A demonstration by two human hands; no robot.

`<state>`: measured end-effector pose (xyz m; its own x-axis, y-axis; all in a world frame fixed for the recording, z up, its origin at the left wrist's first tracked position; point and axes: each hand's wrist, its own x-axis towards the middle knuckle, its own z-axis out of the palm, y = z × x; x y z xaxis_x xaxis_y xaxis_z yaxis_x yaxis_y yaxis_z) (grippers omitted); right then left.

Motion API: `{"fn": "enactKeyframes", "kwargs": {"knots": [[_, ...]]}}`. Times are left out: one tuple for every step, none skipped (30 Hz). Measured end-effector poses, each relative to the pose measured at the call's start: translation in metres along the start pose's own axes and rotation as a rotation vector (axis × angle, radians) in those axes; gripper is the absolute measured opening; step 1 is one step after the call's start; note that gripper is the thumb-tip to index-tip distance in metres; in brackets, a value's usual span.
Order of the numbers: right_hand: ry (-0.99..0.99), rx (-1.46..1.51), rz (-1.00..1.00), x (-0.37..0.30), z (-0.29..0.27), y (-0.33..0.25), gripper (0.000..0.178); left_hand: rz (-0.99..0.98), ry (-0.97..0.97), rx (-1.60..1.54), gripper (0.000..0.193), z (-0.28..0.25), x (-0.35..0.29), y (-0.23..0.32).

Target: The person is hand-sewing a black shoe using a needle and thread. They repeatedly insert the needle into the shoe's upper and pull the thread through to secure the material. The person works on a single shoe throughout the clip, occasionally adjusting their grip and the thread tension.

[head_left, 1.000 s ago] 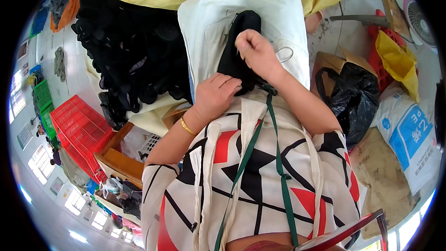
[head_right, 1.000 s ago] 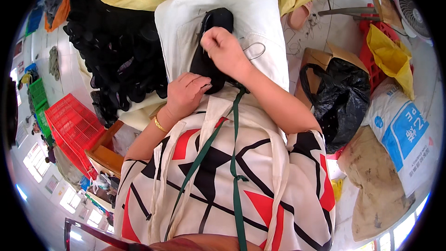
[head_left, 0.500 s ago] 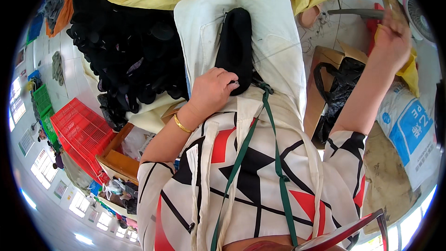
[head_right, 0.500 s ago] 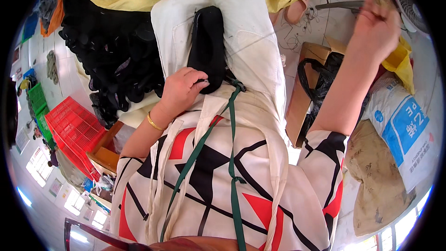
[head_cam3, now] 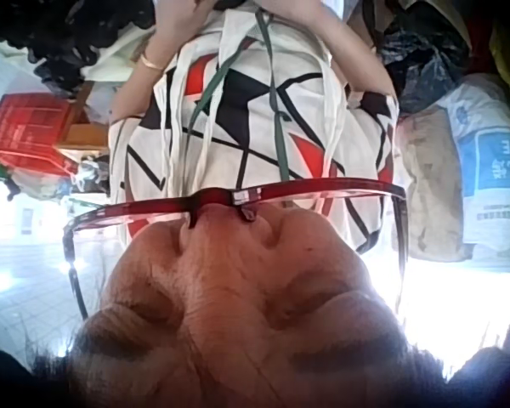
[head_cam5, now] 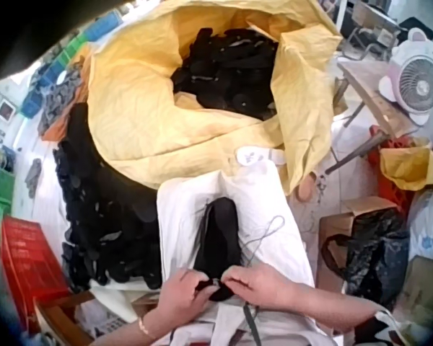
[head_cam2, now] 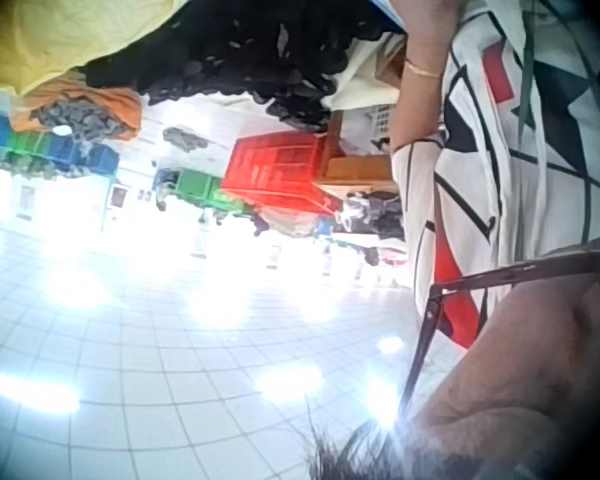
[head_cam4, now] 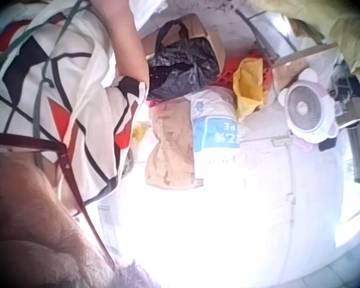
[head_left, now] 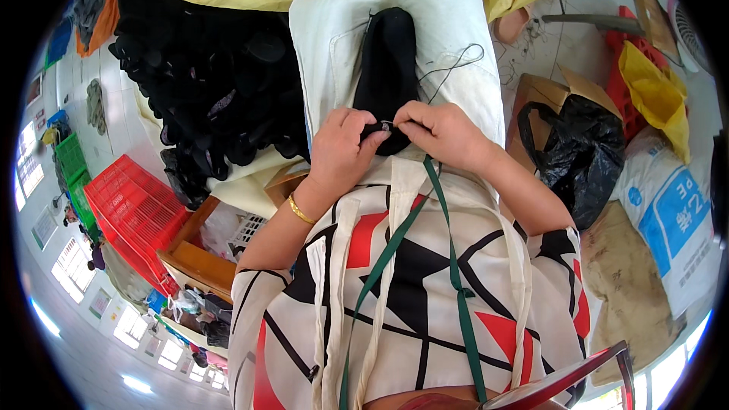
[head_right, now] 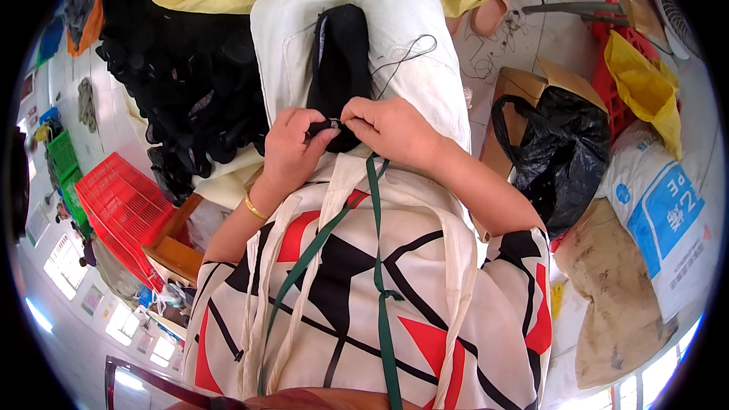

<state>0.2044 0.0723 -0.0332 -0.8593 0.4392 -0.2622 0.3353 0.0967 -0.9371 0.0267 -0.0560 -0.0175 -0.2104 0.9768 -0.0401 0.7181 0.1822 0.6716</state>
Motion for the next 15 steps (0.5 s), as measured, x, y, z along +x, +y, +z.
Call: {"fn": "enactKeyframes", "kwargs": {"knots": [[0.022,-0.036,-0.026,-0.0021,0.0020,-0.0006,0.011,0.017,0.014,0.000,0.024,0.0021,-0.0023,-0.0021],[0.045,-0.071,-0.051,-0.0039,0.0040,-0.0007,0.011,0.035,0.028,0.000,0.024,0.0038,-0.0041,-0.0039],[0.069,-0.107,-0.076,-0.0055,0.0056,-0.0006,0.011,0.047,0.044,-0.017,0.024,0.0060,-0.0050,-0.0054],[0.076,-0.141,-0.087,-0.0063,0.0064,-0.0017,0.010,0.060,0.060,-0.034,0.024,0.0083,-0.0051,-0.0069],[0.083,-0.175,-0.098,-0.0066,0.0068,-0.0037,0.009,0.073,0.076,-0.050,0.024,0.0098,-0.0054,-0.0078],[0.091,-0.209,-0.111,-0.0066,0.0066,-0.0051,0.008,0.068,0.076,-0.054,0.023,0.0099,-0.0054,-0.0076],[0.097,-0.224,-0.124,-0.0068,0.0070,-0.0048,0.007,0.064,0.076,-0.058,0.023,0.0099,-0.0052,-0.0072],[0.104,-0.238,-0.137,-0.0071,0.0075,-0.0043,0.007,0.059,0.076,-0.062,0.023,0.0100,-0.0052,-0.0068],[0.111,-0.252,-0.151,-0.0071,0.0081,-0.0040,0.006,0.061,0.081,-0.066,0.023,0.0101,-0.0052,-0.0070],[0.107,-0.262,-0.151,-0.0070,0.0081,-0.0045,0.006,0.062,0.085,-0.069,0.023,0.0104,-0.0051,-0.0072],[0.103,-0.272,-0.150,-0.0070,0.0078,-0.0054,0.006,0.063,0.089,-0.072,0.022,0.0106,-0.0051,-0.0074],[0.100,-0.282,-0.150,-0.0072,0.0077,-0.0060,0.006,0.065,0.089,-0.071,0.023,0.0109,-0.0053,-0.0082],[0.098,-0.287,-0.146,-0.0075,0.0078,-0.0062,0.007,0.067,0.089,-0.070,0.023,0.0113,-0.0056,-0.0091],[0.096,-0.292,-0.142,-0.0078,0.0080,-0.0063,0.007,0.068,0.089,-0.069,0.023,0.0115,-0.0058,-0.0097],[0.095,-0.297,-0.138,-0.0081,0.0080,-0.0064,0.007,0.067,0.090,-0.073,0.023,0.0115,-0.0056,-0.0093]]}}
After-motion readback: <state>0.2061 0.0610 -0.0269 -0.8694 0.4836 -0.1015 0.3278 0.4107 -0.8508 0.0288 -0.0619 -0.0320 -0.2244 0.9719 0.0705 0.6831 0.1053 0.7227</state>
